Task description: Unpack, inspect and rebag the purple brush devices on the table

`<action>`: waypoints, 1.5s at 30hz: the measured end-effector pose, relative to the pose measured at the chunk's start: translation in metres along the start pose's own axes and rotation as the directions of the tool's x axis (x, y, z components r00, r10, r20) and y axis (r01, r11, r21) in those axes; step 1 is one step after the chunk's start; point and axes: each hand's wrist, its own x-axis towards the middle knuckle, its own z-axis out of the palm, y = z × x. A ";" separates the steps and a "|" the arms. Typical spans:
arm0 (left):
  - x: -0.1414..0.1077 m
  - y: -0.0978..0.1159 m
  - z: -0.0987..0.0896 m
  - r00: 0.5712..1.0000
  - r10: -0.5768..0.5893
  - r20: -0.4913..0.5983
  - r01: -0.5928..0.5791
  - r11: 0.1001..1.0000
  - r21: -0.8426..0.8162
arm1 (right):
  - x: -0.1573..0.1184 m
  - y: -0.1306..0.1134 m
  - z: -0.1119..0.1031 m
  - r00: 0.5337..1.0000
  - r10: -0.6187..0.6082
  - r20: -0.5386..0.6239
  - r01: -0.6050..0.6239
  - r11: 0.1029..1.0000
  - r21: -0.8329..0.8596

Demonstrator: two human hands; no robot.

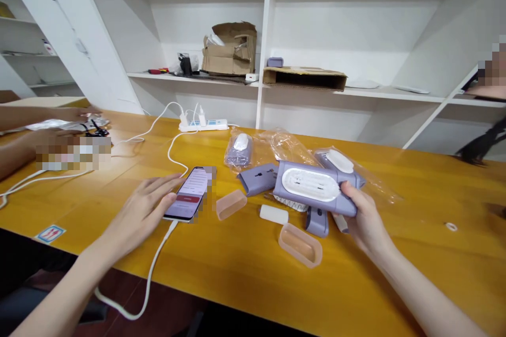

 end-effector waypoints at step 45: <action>0.045 -0.059 0.030 0.955 0.183 0.233 -0.147 0.976 -0.162 | 0.025 0.006 -0.026 0.943 0.182 -0.278 -0.190 0.982 -0.002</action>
